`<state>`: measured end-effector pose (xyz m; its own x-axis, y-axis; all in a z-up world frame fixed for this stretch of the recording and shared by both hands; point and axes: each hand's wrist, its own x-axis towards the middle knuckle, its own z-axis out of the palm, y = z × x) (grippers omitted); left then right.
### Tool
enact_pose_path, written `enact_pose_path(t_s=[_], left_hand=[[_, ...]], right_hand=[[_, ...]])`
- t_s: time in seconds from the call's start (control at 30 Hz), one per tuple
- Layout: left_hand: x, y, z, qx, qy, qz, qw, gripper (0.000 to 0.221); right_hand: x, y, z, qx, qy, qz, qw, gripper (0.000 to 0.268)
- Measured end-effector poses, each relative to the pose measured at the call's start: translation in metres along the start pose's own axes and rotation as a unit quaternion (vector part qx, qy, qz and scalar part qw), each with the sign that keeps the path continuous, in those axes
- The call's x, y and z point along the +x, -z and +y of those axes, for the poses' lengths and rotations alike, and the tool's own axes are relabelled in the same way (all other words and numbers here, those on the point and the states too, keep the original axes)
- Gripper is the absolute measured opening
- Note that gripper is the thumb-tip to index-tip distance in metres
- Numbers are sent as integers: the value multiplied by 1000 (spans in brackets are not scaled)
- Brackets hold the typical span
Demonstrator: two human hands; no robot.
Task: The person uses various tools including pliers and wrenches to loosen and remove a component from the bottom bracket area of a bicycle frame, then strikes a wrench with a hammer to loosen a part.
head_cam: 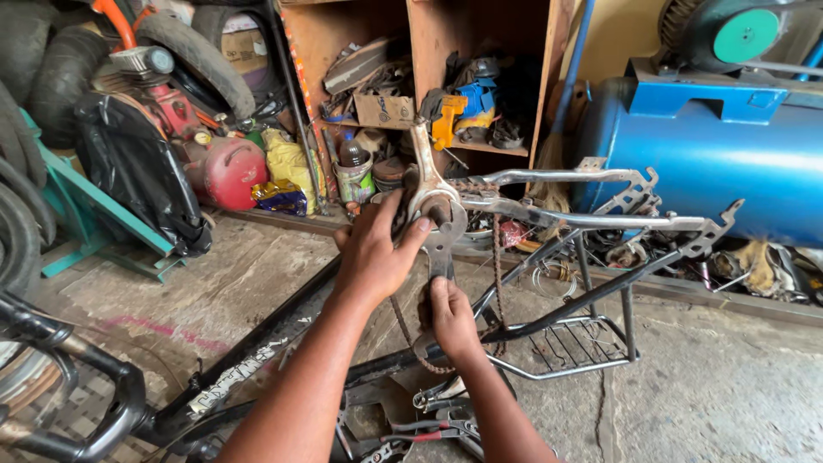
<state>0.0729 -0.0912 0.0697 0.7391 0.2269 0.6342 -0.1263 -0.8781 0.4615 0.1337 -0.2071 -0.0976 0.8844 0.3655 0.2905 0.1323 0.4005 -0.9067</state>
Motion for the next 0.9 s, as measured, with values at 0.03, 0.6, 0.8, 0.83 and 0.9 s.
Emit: enact_pose_path(t_s=[0.03,0.6,0.8,0.83,0.9], left_hand=[[-1,0,-1,-7,5,-2,1000,68],[6,4,-5,25,62,-74,995,75],[-25,41,-19,-70,-26,-62,995,79],[-32,50,-19,-79,-2,-89,993,81],[-36,66,-17,-92,15,-114,989,83]], right_hand=[[2,1,7,1,0,-1,1000,45],[-20,-12,-22,-26,-8,57,998,43],[-55,-29,-51,-141,-26,145,979,36],[-59,-26,-60,-141,-22,147,979,36],[-68,-11,-86,-298,-61,209,929,28]])
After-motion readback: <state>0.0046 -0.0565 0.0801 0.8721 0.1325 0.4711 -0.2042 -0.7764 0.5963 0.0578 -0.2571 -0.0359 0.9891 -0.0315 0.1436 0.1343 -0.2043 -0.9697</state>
